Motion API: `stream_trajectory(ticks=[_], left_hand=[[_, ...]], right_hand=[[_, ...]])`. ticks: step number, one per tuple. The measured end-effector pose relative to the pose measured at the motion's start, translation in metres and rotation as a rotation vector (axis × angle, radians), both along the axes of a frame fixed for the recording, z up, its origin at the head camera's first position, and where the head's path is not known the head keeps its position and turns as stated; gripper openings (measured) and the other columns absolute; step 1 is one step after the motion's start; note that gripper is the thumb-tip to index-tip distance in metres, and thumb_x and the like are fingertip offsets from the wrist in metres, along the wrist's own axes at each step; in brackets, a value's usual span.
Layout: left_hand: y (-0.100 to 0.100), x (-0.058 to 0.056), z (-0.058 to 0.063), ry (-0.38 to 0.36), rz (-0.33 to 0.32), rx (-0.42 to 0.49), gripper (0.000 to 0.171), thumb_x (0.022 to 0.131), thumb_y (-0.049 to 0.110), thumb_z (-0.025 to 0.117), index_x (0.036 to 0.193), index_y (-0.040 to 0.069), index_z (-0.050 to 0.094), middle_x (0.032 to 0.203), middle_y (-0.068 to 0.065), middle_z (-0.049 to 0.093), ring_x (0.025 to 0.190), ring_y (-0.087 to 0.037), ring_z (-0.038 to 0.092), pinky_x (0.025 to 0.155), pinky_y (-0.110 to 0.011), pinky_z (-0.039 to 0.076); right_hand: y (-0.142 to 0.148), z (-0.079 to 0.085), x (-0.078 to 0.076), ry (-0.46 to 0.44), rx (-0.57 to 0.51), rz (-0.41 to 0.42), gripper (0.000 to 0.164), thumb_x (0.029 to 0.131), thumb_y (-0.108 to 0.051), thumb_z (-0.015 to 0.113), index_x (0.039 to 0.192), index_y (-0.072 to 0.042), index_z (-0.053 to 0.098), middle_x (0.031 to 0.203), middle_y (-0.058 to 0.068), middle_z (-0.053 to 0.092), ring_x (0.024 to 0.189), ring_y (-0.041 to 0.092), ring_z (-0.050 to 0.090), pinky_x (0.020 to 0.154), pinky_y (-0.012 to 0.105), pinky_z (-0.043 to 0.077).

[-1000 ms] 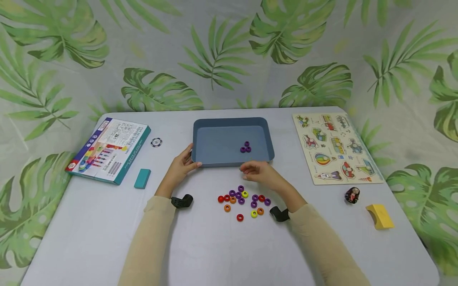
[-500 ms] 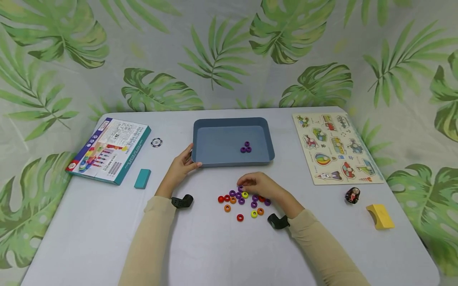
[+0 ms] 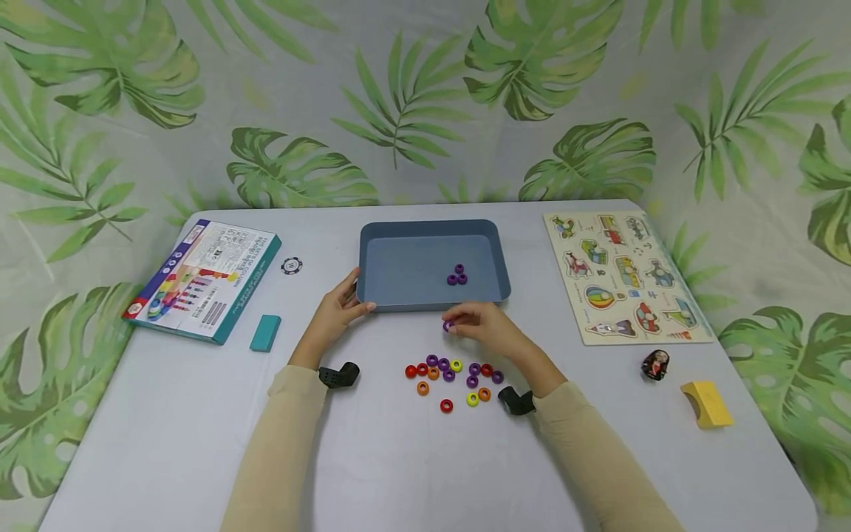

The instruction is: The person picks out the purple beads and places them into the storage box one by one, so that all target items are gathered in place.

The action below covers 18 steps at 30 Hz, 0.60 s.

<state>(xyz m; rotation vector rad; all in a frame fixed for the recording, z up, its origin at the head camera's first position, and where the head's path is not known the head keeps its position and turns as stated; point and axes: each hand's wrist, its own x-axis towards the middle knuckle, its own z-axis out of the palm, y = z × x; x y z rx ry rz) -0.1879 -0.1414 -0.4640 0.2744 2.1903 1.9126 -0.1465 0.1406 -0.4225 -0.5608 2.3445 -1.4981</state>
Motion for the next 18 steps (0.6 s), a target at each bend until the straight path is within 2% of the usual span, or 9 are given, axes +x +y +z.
stream_trajectory(ticks=[4,7,12,18], left_hand=[[0.000,0.000,-0.001,0.006,-0.003,-0.009,0.078,0.072,0.015,0.063,0.134,0.014,0.014,0.135,-0.013,0.014,0.119,-0.025,0.021,0.087,-0.023,0.035],[-0.001,0.000,-0.001,0.008,-0.003,-0.013,0.078,0.072,0.017,0.063,0.134,0.017,0.015,0.135,-0.011,0.014,0.119,-0.023,0.022,0.087,-0.023,0.034],[-0.002,-0.002,-0.003,0.003,-0.002,-0.010,0.078,0.072,0.017,0.063,0.134,0.018,0.015,0.135,-0.010,0.014,0.119,-0.023,0.022,0.087,-0.023,0.035],[-0.001,-0.001,0.000,0.013,-0.006,-0.006,0.077,0.073,0.012,0.062,0.134,0.013,0.014,0.135,-0.013,0.014,0.119,-0.026,0.021,0.089,-0.027,0.033]], right_hand=[[0.003,0.010,-0.022,0.027,-0.148,-0.064,0.025,0.078,-0.003,0.055,0.101,0.007,0.054,0.096,0.017,0.055,0.085,0.023,0.053,0.071,0.027,0.047],[0.004,0.007,-0.046,0.029,-0.205,-0.130,0.027,0.078,-0.008,0.056,0.102,0.003,0.055,0.095,0.013,0.056,0.084,0.019,0.054,0.072,0.027,0.046],[0.005,-0.014,-0.083,0.026,-0.195,-0.257,0.027,0.076,-0.014,0.059,0.100,-0.002,0.057,0.094,0.008,0.057,0.084,0.015,0.053,0.074,0.027,0.045],[0.007,-0.035,-0.103,-0.015,-0.101,-0.365,0.025,0.075,-0.013,0.061,0.098,-0.003,0.059,0.094,0.008,0.059,0.085,0.014,0.054,0.074,0.026,0.043]])
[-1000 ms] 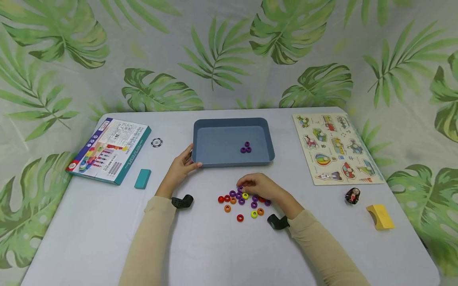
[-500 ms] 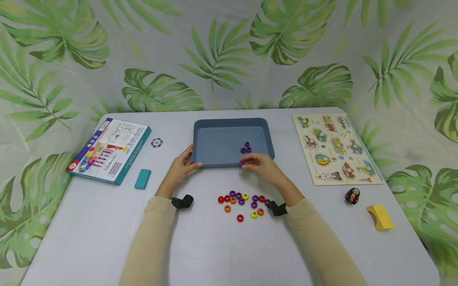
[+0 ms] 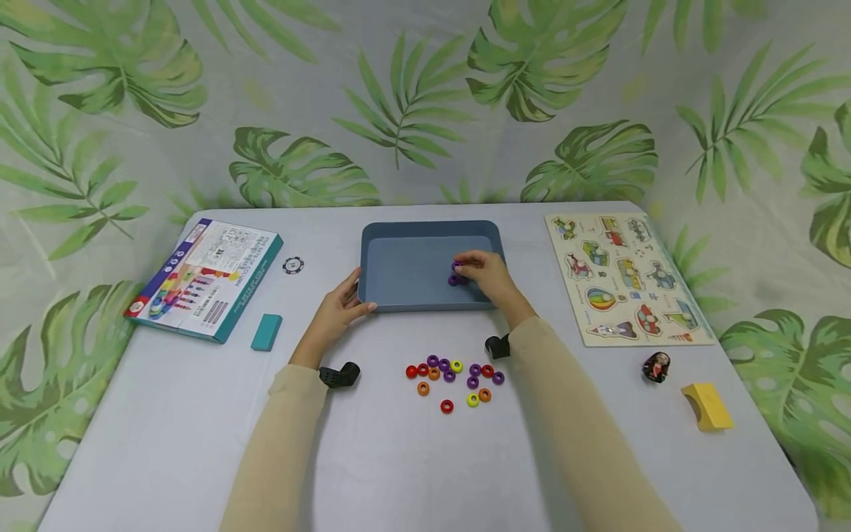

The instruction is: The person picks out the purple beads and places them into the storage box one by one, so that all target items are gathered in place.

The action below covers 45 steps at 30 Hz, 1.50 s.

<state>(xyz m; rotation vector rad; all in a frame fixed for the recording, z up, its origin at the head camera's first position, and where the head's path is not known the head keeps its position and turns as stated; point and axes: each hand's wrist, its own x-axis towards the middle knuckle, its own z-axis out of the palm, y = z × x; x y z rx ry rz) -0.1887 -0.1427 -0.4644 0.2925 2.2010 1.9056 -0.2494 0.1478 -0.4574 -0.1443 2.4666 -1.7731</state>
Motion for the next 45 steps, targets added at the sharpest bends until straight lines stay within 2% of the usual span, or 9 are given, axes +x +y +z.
stream_trajectory(ticks=[7,12,17,22,24,27,30,38,45], left_hand=[[0.000,0.002,0.001,-0.010,0.018,0.000,0.076,0.073,0.010,0.062,0.133,0.010,0.015,0.135,-0.014,0.014,0.119,-0.026,0.022,0.088,-0.026,0.033],[0.000,0.002,0.002,-0.016,0.016,0.004,0.076,0.074,0.009,0.061,0.133,0.012,0.015,0.135,-0.014,0.014,0.119,-0.025,0.022,0.085,-0.020,0.035],[0.000,0.001,-0.001,-0.006,0.007,0.011,0.076,0.074,0.009,0.062,0.133,0.011,0.015,0.135,-0.014,0.014,0.119,-0.025,0.022,0.086,-0.021,0.034],[0.001,0.001,-0.002,-0.002,0.008,0.019,0.075,0.074,0.009,0.061,0.133,0.011,0.016,0.135,-0.014,0.014,0.119,-0.026,0.021,0.090,-0.026,0.032],[0.001,0.002,0.000,-0.004,0.012,0.015,0.075,0.074,0.009,0.062,0.133,0.011,0.016,0.135,-0.013,0.015,0.119,-0.025,0.021,0.090,-0.027,0.032],[0.001,0.002,0.000,-0.003,0.017,0.012,0.075,0.073,0.009,0.062,0.133,0.011,0.016,0.135,-0.013,0.015,0.119,-0.025,0.022,0.090,-0.028,0.032],[0.001,0.002,0.000,-0.002,0.017,0.010,0.075,0.073,0.009,0.062,0.133,0.011,0.016,0.135,-0.013,0.015,0.119,-0.026,0.022,0.089,-0.028,0.033],[0.000,-0.003,-0.008,-0.007,0.020,-0.005,0.079,0.071,0.018,0.064,0.133,0.018,0.017,0.135,-0.009,0.016,0.119,-0.021,0.023,0.088,-0.024,0.034],[-0.003,-0.007,-0.018,-0.001,0.028,-0.038,0.078,0.070,0.025,0.064,0.133,0.025,0.018,0.135,-0.004,0.017,0.118,-0.018,0.026,0.086,-0.022,0.036]], right_hand=[[-0.001,-0.006,-0.004,0.008,0.143,-0.013,0.022,0.075,-0.017,0.061,0.095,-0.008,0.061,0.090,0.005,0.059,0.076,0.014,0.051,0.061,0.025,0.042],[-0.002,-0.005,-0.003,-0.005,0.208,-0.008,0.021,0.075,-0.015,0.061,0.095,-0.008,0.060,0.089,0.004,0.059,0.077,0.015,0.051,0.063,0.026,0.043],[-0.002,-0.002,-0.001,0.000,0.207,0.010,0.025,0.076,-0.015,0.060,0.099,-0.006,0.059,0.092,0.004,0.058,0.081,0.014,0.051,0.068,0.027,0.043],[-0.007,0.017,0.014,0.034,0.096,0.079,0.029,0.076,-0.015,0.059,0.102,-0.003,0.056,0.098,0.009,0.056,0.088,0.016,0.052,0.076,0.030,0.043],[-0.009,0.024,0.024,0.061,0.030,0.143,0.030,0.076,-0.015,0.059,0.103,-0.001,0.055,0.100,0.012,0.055,0.090,0.018,0.051,0.078,0.031,0.042],[-0.010,0.023,0.039,0.119,-0.063,0.262,0.031,0.075,-0.016,0.060,0.103,-0.001,0.055,0.100,0.015,0.054,0.088,0.016,0.052,0.075,0.027,0.045],[-0.015,0.024,0.059,0.113,-0.109,0.356,0.032,0.075,-0.014,0.060,0.103,0.002,0.054,0.100,0.019,0.052,0.088,0.018,0.052,0.075,0.026,0.045],[-0.024,0.027,0.107,-0.067,0.034,0.503,0.029,0.077,-0.003,0.057,0.104,0.005,0.053,0.101,0.020,0.053,0.090,0.027,0.050,0.076,0.023,0.044],[-0.025,0.015,0.117,-0.093,0.122,0.568,0.026,0.077,-0.004,0.057,0.102,0.001,0.055,0.098,0.013,0.056,0.087,0.021,0.052,0.074,0.024,0.045]])
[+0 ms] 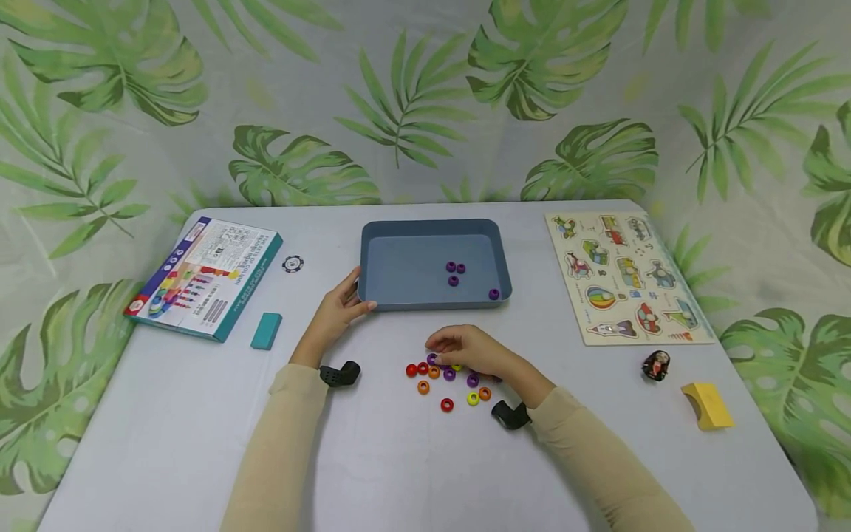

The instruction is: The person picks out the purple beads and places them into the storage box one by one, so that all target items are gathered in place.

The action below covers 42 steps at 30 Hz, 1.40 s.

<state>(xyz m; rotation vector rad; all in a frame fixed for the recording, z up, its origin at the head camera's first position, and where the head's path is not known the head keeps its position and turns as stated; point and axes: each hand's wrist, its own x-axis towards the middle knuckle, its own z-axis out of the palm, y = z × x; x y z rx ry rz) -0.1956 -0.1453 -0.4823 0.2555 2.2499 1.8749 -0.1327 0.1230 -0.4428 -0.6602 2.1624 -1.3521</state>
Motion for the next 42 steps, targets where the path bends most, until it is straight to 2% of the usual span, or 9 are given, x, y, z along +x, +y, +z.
stream_trajectory(ticks=[8,13,16,21,24,28,34,37,42], left_hand=[[0.000,0.000,0.002,-0.005,0.002,0.005,0.078,0.070,0.024,0.064,0.132,0.026,0.018,0.135,-0.002,0.017,0.118,-0.017,0.025,0.086,-0.022,0.036],[0.001,0.004,0.009,-0.012,-0.013,0.017,0.079,0.071,0.021,0.064,0.133,0.022,0.016,0.136,-0.007,0.015,0.119,-0.021,0.023,0.088,-0.025,0.034],[0.003,0.007,0.016,-0.012,-0.011,0.018,0.078,0.072,0.017,0.063,0.134,0.017,0.016,0.135,-0.010,0.015,0.119,-0.024,0.023,0.088,-0.025,0.034],[0.005,0.010,0.021,-0.001,-0.011,0.015,0.077,0.073,0.013,0.062,0.134,0.013,0.015,0.135,-0.014,0.015,0.119,-0.027,0.022,0.089,-0.027,0.033],[0.004,0.009,0.019,-0.002,-0.013,0.026,0.077,0.073,0.014,0.063,0.134,0.012,0.015,0.135,-0.014,0.015,0.119,-0.026,0.022,0.089,-0.027,0.033],[0.002,0.005,0.011,-0.002,-0.005,0.018,0.079,0.071,0.019,0.064,0.134,0.016,0.016,0.135,-0.010,0.017,0.119,-0.023,0.024,0.087,-0.023,0.034],[0.001,0.000,0.000,0.003,0.005,0.005,0.080,0.069,0.024,0.065,0.133,0.022,0.017,0.135,-0.005,0.018,0.118,-0.018,0.026,0.087,-0.021,0.034],[0.001,-0.001,-0.002,0.001,0.007,-0.003,0.080,0.069,0.025,0.065,0.133,0.023,0.018,0.135,-0.004,0.018,0.118,-0.017,0.026,0.087,-0.020,0.034],[0.001,0.000,-0.001,-0.012,0.020,-0.008,0.080,0.068,0.027,0.066,0.132,0.025,0.019,0.135,-0.003,0.019,0.118,-0.015,0.027,0.085,-0.017,0.035]], right_hand=[[-0.002,-0.026,-0.004,0.115,0.146,0.010,0.018,0.076,-0.015,0.060,0.095,-0.017,0.060,0.085,-0.008,0.057,0.072,0.008,0.050,0.066,0.022,0.044],[-0.003,-0.026,-0.005,0.152,0.159,0.001,0.016,0.075,-0.017,0.061,0.092,-0.018,0.060,0.080,-0.010,0.055,0.070,0.008,0.049,0.064,0.022,0.045],[-0.001,-0.022,-0.007,0.159,0.126,-0.046,0.017,0.075,-0.017,0.061,0.092,-0.016,0.060,0.080,-0.010,0.055,0.071,0.007,0.049,0.064,0.020,0.045],[-0.001,0.012,-0.013,0.182,-0.037,-0.142,0.019,0.077,-0.004,0.057,0.096,-0.002,0.058,0.088,0.006,0.056,0.078,0.017,0.051,0.070,0.026,0.046],[0.001,0.029,-0.025,0.195,-0.129,-0.197,0.021,0.078,0.000,0.055,0.098,0.005,0.056,0.092,0.014,0.055,0.082,0.023,0.052,0.071,0.029,0.046],[0.011,0.025,-0.057,0.187,-0.180,-0.300,0.024,0.078,-0.008,0.056,0.100,0.002,0.055,0.094,0.011,0.056,0.085,0.018,0.053,0.071,0.026,0.046],[0.025,-0.002,-0.098,0.152,-0.095,-0.496,0.024,0.077,-0.016,0.058,0.099,-0.006,0.058,0.097,0.007,0.056,0.086,0.015,0.053,0.072,0.029,0.044],[0.028,-0.012,-0.108,0.132,-0.044,-0.547,0.021,0.077,-0.012,0.059,0.098,-0.007,0.059,0.097,0.005,0.057,0.086,0.015,0.053,0.072,0.031,0.043],[0.028,-0.015,-0.113,0.103,0.057,-0.555,0.020,0.077,-0.010,0.059,0.097,-0.010,0.060,0.101,0.003,0.055,0.088,0.016,0.051,0.070,0.032,0.044]])
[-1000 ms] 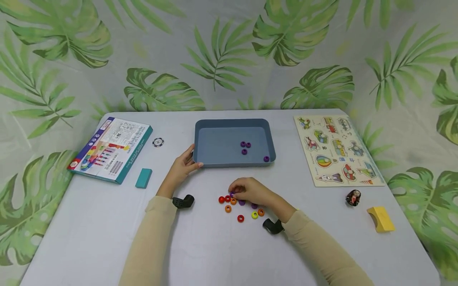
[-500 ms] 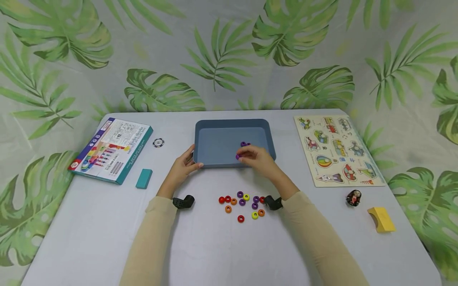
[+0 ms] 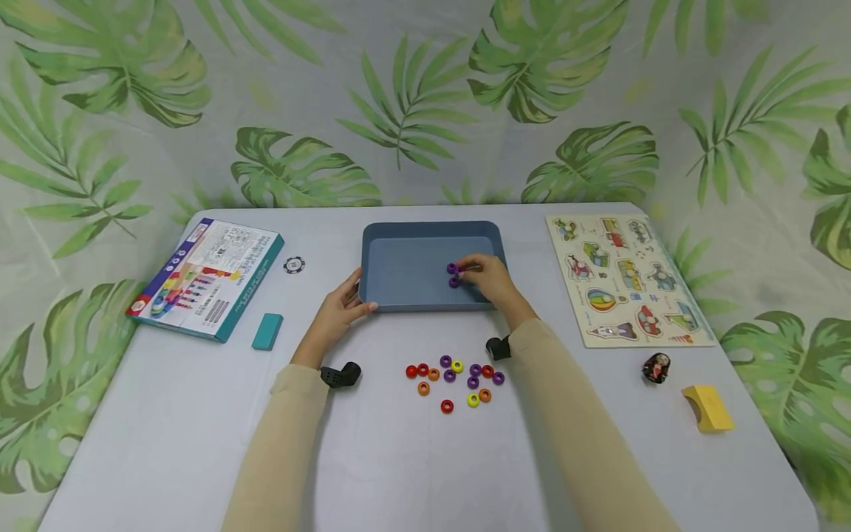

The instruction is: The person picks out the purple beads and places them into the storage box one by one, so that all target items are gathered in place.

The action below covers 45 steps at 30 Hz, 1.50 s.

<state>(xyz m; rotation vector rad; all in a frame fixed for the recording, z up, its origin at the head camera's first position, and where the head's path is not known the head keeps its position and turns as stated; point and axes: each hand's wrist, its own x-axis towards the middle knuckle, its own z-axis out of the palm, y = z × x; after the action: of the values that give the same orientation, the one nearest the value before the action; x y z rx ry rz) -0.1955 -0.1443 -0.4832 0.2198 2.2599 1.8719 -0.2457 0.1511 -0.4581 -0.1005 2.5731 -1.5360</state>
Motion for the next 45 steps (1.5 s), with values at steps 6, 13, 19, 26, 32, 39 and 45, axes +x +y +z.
stream_trajectory(ticks=[6,13,19,26,32,39,45], left_hand=[[-0.001,0.001,0.001,0.008,0.000,0.001,0.080,0.068,0.027,0.066,0.133,0.023,0.019,0.135,-0.004,0.019,0.118,-0.017,0.027,0.086,-0.020,0.035],[-0.002,0.000,0.000,0.020,-0.009,-0.008,0.079,0.068,0.026,0.065,0.132,0.025,0.018,0.135,-0.002,0.017,0.118,-0.020,0.025,0.088,-0.024,0.034],[-0.002,0.000,0.000,0.015,-0.005,-0.011,0.080,0.068,0.026,0.065,0.133,0.024,0.019,0.135,-0.001,0.017,0.118,-0.019,0.026,0.088,-0.023,0.034],[-0.002,-0.001,0.000,0.003,-0.011,-0.008,0.081,0.068,0.026,0.065,0.133,0.023,0.018,0.135,0.000,0.017,0.118,-0.018,0.026,0.087,-0.022,0.035],[-0.001,-0.002,0.000,0.011,-0.011,-0.020,0.080,0.069,0.026,0.065,0.133,0.024,0.018,0.135,0.000,0.017,0.118,-0.018,0.026,0.088,-0.023,0.034],[-0.001,0.000,0.003,0.008,-0.008,-0.007,0.079,0.068,0.025,0.065,0.133,0.024,0.019,0.135,-0.001,0.017,0.118,-0.020,0.026,0.088,-0.024,0.035],[0.002,0.007,0.018,-0.007,-0.018,0.013,0.077,0.072,0.016,0.064,0.133,0.018,0.017,0.136,-0.006,0.015,0.119,-0.025,0.023,0.089,-0.027,0.033]], right_hand=[[-0.001,0.001,-0.001,-0.019,0.032,0.003,0.021,0.076,-0.011,0.060,0.097,-0.010,0.060,0.104,0.003,0.054,0.091,0.016,0.050,0.070,0.033,0.044],[-0.001,0.010,0.005,0.012,-0.030,0.040,0.024,0.077,-0.012,0.058,0.101,-0.007,0.058,0.102,0.006,0.055,0.088,0.015,0.053,0.072,0.031,0.044],[-0.006,0.026,0.034,0.116,-0.169,0.243,0.028,0.078,-0.010,0.057,0.104,0.000,0.054,0.102,0.018,0.053,0.088,0.018,0.052,0.075,0.030,0.045],[-0.009,0.016,0.075,0.032,-0.222,0.430,0.032,0.076,-0.009,0.059,0.105,0.005,0.052,0.102,0.022,0.051,0.088,0.021,0.052,0.074,0.025,0.046],[-0.006,-0.006,0.097,-0.069,-0.127,0.502,0.029,0.076,-0.009,0.059,0.104,-0.001,0.055,0.098,0.012,0.056,0.086,0.020,0.052,0.074,0.024,0.046],[-0.008,-0.014,0.108,-0.051,0.037,0.502,0.023,0.075,-0.012,0.061,0.098,-0.013,0.059,0.089,-0.003,0.058,0.079,0.010,0.051,0.070,0.022,0.046],[-0.012,-0.011,0.113,0.029,0.167,0.514,0.019,0.075,-0.014,0.061,0.093,-0.017,0.060,0.083,-0.009,0.057,0.074,0.006,0.049,0.067,0.021,0.045]])
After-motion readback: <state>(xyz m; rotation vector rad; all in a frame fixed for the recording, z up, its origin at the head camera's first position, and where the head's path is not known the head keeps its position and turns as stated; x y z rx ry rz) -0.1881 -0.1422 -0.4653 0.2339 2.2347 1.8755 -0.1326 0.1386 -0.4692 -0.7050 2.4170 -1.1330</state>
